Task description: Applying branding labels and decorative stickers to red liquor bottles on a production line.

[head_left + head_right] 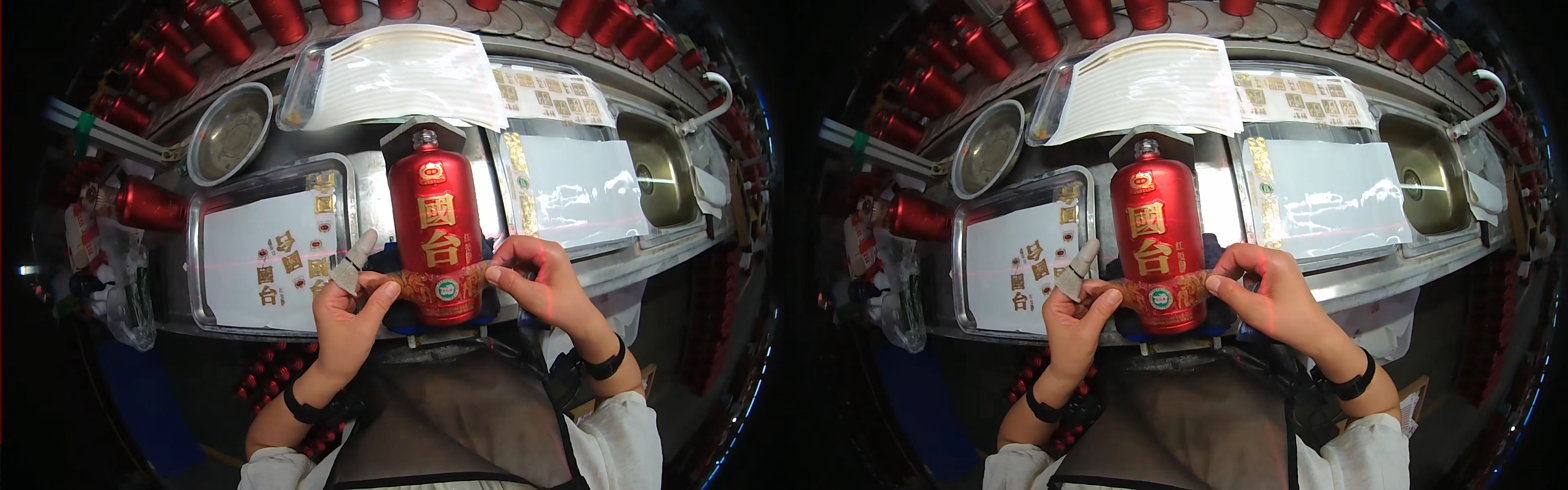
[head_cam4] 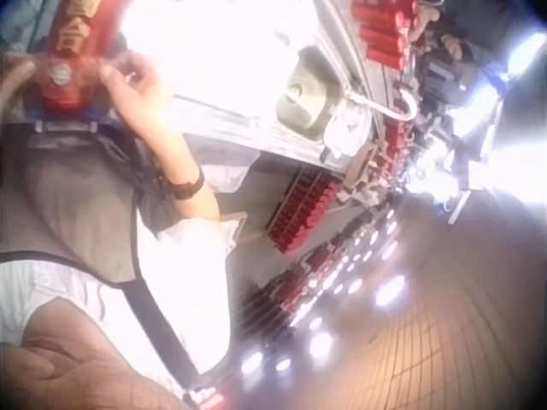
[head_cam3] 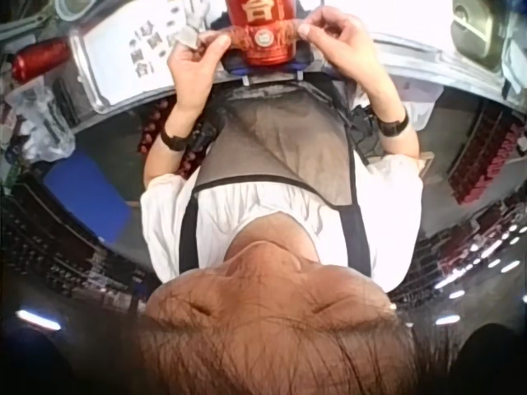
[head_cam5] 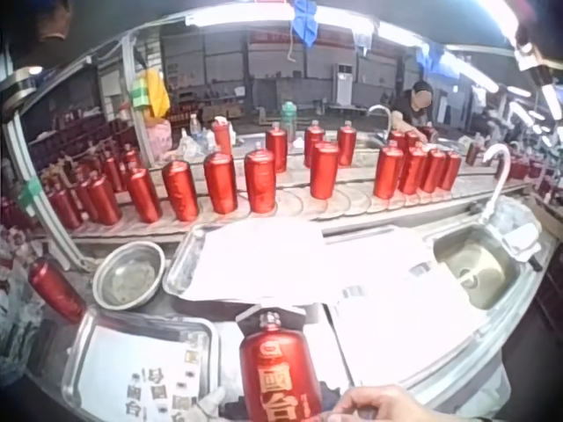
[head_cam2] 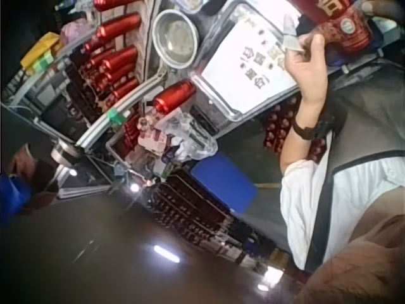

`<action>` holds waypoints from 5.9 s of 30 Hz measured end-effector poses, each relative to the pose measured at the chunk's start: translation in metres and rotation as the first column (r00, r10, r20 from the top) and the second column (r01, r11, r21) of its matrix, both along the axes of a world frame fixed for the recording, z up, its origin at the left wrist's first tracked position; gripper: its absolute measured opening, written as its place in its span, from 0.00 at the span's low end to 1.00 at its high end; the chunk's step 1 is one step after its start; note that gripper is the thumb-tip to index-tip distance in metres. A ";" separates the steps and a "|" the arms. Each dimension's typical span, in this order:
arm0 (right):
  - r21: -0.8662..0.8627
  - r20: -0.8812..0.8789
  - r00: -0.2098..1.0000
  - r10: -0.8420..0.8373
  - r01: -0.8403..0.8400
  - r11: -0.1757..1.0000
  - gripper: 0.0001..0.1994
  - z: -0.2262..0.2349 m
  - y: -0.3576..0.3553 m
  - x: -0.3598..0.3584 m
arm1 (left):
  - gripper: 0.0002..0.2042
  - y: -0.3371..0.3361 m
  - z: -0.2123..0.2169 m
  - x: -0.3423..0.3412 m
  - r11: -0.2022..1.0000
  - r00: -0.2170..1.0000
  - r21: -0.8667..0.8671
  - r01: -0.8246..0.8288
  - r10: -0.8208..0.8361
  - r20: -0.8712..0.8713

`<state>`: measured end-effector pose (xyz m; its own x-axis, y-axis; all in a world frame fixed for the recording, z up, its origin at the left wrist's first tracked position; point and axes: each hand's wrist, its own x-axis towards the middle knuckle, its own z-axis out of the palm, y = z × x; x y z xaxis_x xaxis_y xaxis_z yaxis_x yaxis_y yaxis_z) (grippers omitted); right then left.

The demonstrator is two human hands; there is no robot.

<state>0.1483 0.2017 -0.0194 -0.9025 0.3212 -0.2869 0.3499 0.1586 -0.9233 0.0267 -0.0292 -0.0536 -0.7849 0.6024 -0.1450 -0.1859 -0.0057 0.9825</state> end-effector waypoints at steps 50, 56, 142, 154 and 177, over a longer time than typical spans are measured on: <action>-0.228 -0.145 0.985 -0.092 0.057 0.972 0.32 -0.026 -0.015 -0.007 | 0.36 0.017 -0.016 -0.007 0.986 0.977 0.007 0.166 -0.164 -0.138; -0.195 -0.130 0.988 -0.082 0.056 0.979 0.34 -0.025 -0.014 -0.008 | 0.36 0.015 -0.016 -0.010 0.982 0.971 -0.021 0.190 -0.191 -0.142; -0.294 -0.154 0.964 -0.218 0.166 0.941 0.34 -0.030 -0.031 0.009 | 0.39 0.007 -0.027 -0.009 0.967 0.925 -0.004 0.255 -0.245 -0.291; -0.204 -0.125 0.974 -0.192 0.164 0.965 0.33 -0.028 -0.029 0.013 | 0.45 0.014 -0.010 -0.008 0.955 0.899 -0.080 0.286 -0.296 -0.323; -0.032 -0.396 0.779 -0.486 0.518 0.855 0.12 -0.002 -0.035 0.013 | 0.46 0.024 -0.004 0.004 0.963 0.890 -0.110 0.245 -0.268 -0.370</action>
